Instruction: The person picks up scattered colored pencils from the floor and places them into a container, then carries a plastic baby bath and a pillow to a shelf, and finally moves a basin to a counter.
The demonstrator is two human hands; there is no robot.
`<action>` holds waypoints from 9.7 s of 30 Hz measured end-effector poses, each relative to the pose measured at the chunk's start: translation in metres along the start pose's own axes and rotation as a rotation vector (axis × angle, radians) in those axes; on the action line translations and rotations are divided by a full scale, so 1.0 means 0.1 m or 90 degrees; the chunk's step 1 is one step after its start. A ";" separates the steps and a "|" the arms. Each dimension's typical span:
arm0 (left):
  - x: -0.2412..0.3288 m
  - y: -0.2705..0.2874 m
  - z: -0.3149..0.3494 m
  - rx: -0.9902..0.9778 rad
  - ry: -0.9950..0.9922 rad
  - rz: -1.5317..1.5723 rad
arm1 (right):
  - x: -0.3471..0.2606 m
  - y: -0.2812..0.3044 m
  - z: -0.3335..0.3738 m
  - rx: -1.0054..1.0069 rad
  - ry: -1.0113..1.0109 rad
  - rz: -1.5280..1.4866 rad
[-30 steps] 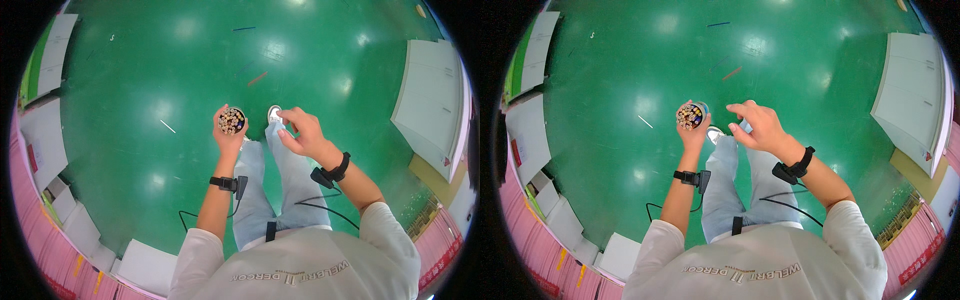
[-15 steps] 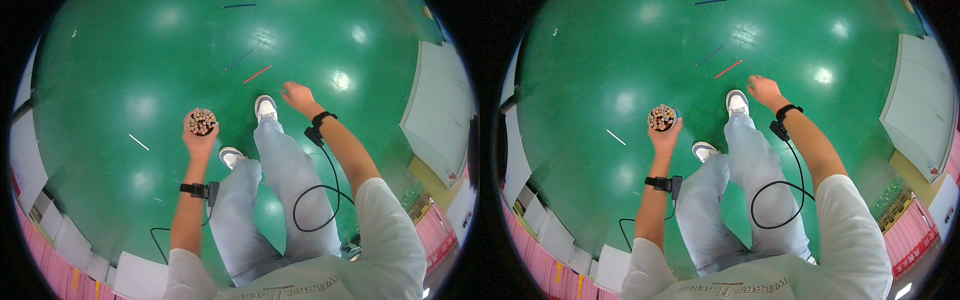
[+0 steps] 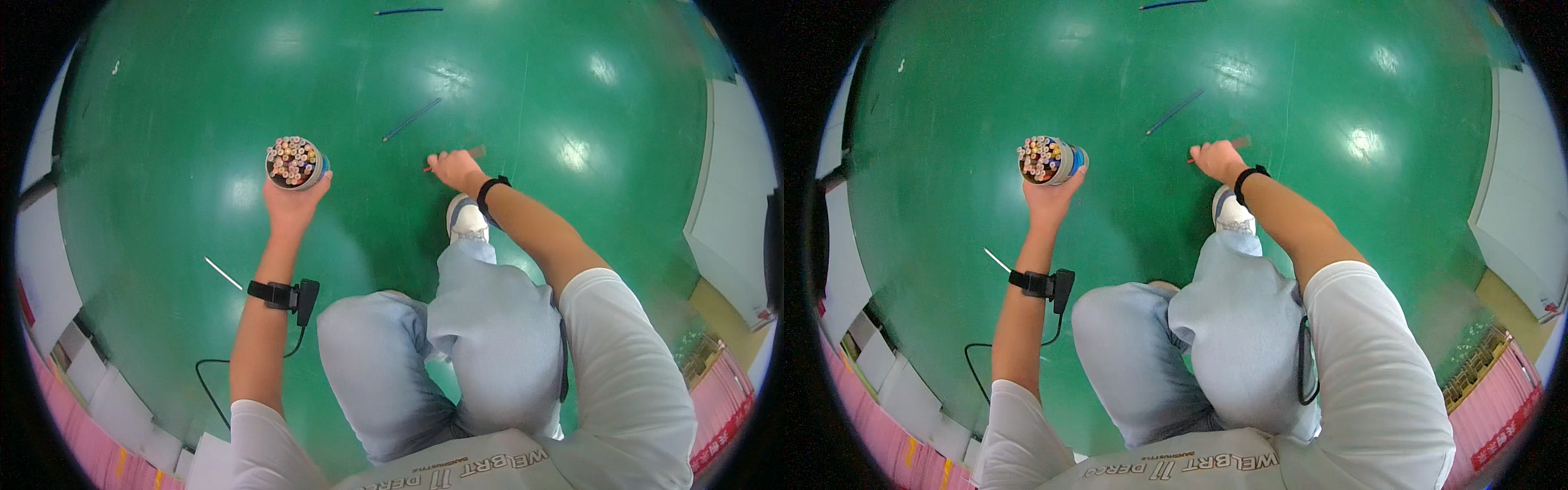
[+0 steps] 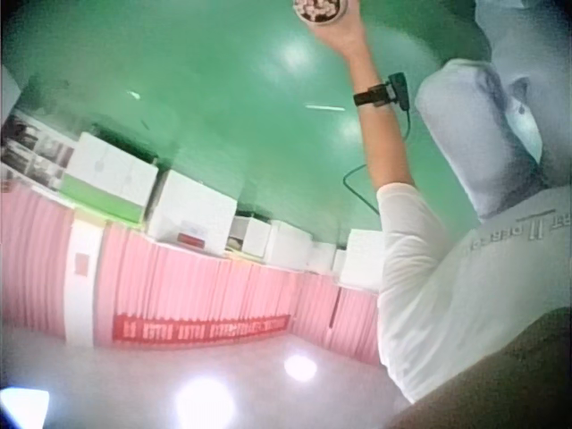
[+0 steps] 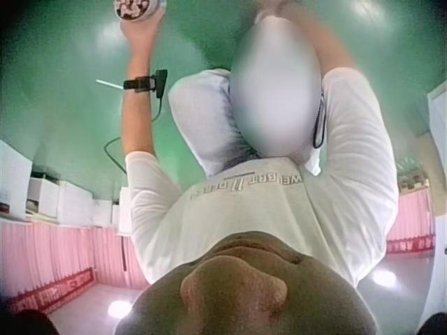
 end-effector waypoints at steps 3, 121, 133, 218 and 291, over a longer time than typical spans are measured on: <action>-0.09 -0.17 -0.23 -0.017 -0.042 -0.058 | -0.05 0.04 0.03 0.010 0.032 -0.040; 0.82 1.09 -0.50 0.286 0.136 0.041 | 2.95 1.17 -1.73 0.167 -0.477 -0.110; 0.75 0.63 -1.09 0.198 0.202 0.057 | 2.75 1.04 -1.52 0.223 -0.497 -0.019; 0.99 3.36 3.25 0.865 0.425 0.098 | -3.93 2.06 -2.23 0.057 0.739 0.156; 7.72 3.91 2.31 0.562 -0.015 -0.031 | -2.94 11.32 1.71 0.340 0.644 -0.340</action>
Point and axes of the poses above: each hand's wrist, its own z-axis away from the middle knuckle, its own y-axis out of the back of the hand, x = y × z, the point moved 9 cm from there along -z, towards the middle knuckle, and after that the axes turned 13 degrees about x, right-handed, at the moved point
